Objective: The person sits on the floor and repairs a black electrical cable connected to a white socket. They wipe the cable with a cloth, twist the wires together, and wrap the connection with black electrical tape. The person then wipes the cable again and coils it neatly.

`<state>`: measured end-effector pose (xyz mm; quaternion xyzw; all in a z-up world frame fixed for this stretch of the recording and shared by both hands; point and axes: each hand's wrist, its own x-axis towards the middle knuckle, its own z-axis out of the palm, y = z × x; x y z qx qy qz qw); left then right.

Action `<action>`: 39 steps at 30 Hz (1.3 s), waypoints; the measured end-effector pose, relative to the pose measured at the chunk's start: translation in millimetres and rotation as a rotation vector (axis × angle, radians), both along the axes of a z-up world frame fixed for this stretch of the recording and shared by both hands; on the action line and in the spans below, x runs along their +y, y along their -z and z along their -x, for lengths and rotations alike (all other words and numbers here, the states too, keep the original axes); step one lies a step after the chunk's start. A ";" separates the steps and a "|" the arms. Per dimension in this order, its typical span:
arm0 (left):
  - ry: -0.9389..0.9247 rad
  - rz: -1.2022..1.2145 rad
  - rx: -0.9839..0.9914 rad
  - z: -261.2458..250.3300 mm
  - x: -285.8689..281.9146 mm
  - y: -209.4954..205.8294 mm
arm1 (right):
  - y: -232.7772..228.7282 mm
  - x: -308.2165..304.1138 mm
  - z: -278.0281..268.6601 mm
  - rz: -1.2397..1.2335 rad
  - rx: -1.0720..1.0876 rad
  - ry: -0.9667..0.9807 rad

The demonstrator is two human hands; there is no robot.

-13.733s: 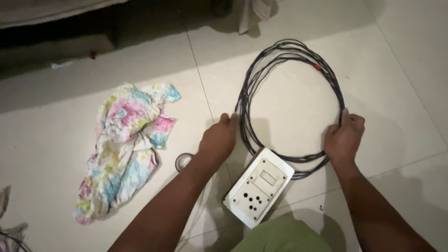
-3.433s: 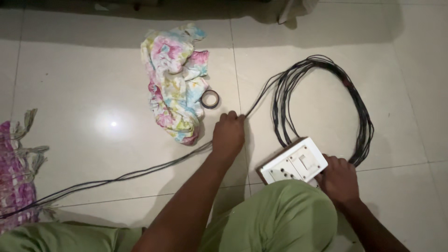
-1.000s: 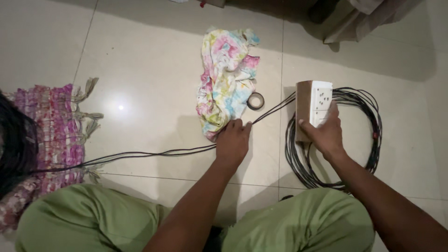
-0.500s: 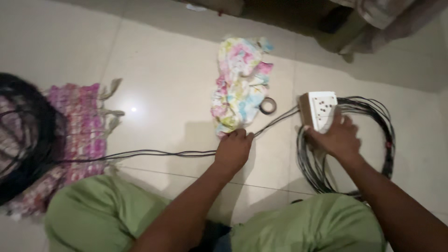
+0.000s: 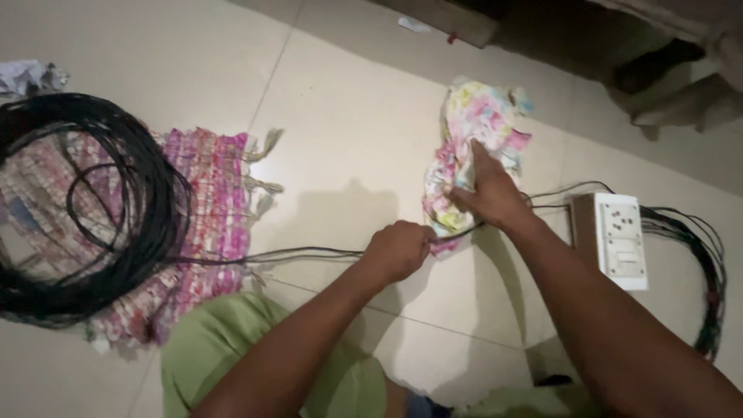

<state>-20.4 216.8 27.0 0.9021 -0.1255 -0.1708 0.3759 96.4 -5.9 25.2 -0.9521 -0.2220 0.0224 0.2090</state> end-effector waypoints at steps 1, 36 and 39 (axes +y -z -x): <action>-0.012 0.020 -0.011 0.7 8.2 1.5 | 6.4 10.6 -6.1 0.095 0.036 0.056; -0.153 0.152 -0.068 -66.4 45.4 -54.8 | -69.2 -18.7 16.2 0.232 -0.018 0.252; -0.167 0.131 -0.019 -64.5 46.6 -53.5 | -66.4 44.8 42.9 0.056 0.053 -0.009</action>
